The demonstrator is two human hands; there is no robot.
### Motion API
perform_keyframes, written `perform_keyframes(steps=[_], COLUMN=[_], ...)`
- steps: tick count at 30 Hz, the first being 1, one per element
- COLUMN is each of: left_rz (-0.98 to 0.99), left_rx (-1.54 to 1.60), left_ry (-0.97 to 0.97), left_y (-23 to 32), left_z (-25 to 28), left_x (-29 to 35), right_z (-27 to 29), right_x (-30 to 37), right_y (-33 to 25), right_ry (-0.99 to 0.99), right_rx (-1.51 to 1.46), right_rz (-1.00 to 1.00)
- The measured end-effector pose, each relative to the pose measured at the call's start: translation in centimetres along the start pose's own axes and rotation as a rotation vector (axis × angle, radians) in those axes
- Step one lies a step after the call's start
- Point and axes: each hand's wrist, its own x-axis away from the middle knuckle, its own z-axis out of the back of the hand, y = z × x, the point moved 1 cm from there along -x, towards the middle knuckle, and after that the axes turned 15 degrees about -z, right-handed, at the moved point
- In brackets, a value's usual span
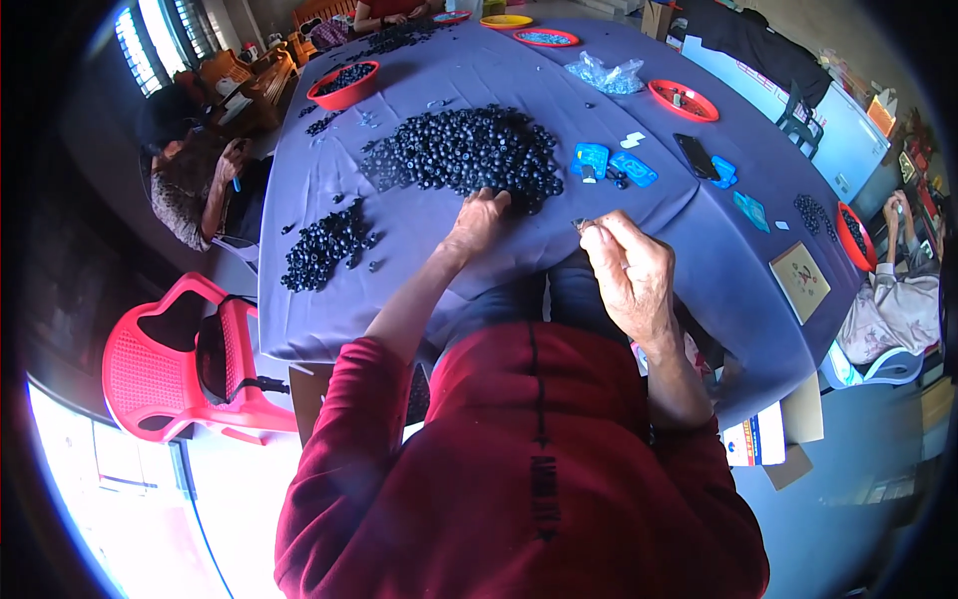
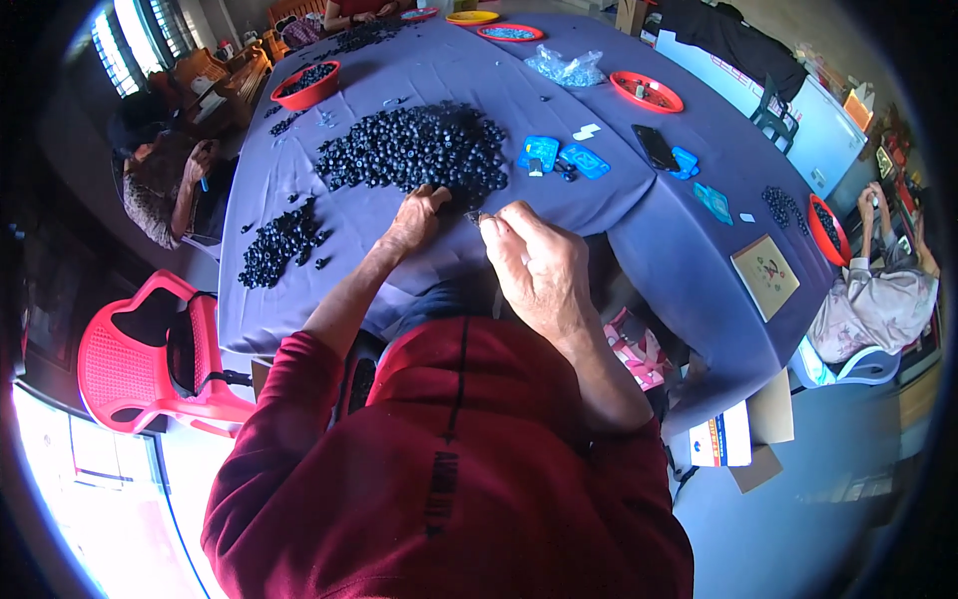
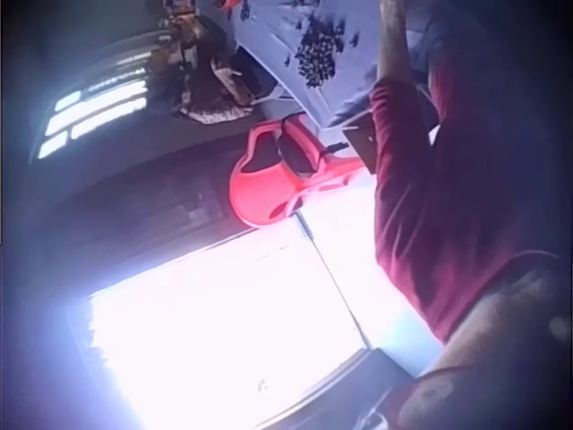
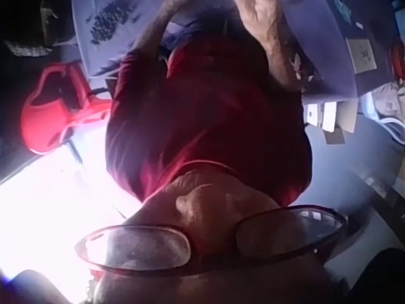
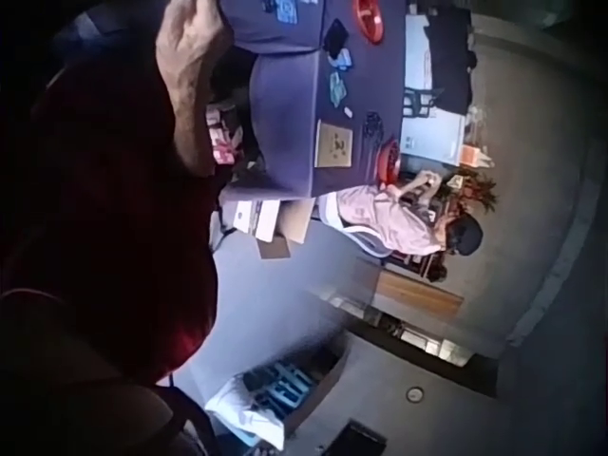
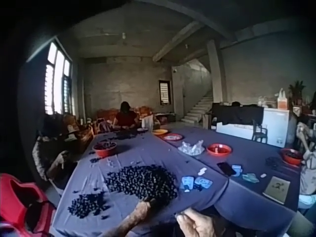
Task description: The person assembles small black plastic components by hand at a workstation.
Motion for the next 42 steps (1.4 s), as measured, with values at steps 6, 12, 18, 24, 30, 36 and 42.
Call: perform_keyframes(steps=[6, 12, 18, 24, 30, 36, 42], left_rz=[0.365, 0.199, -0.019, -0.008, -0.023, 0.002, 0.037], left_rx=[0.709, 1.890, 2.143, 2.114, 2.102, 2.048, 1.952], left_ry=[0.360, 0.481, 0.369, 0.278, 0.229, 0.255, 0.268], left_y=[1.1, 7.5, 11.8, 13.3, 13.7, 13.9, 14.1], left_z=[2.3, 9.3, 11.9, 11.8, 11.8, 12.1, 12.2], left_x=[0.5, -1.0, -1.0, -0.4, -0.3, -0.3, -0.2], right_z=[0.1, 0.0, 0.1, 0.4, 0.4, 0.4, 0.3], right_x=[-0.2, 0.1, 0.2, 0.6, 0.6, 0.5, 0.6], right_y=[0.4, -0.4, -0.6, -0.7, -1.0, -1.3, -1.3], right_ry=[0.012, -0.005, 0.006, -0.038, -0.057, -0.089, -0.074], right_rx=[0.013, 0.015, 0.035, 0.048, 0.033, 0.048, 0.065], right_rz=[-0.016, 0.016, 0.027, 0.028, 0.046, 0.037, 0.067])
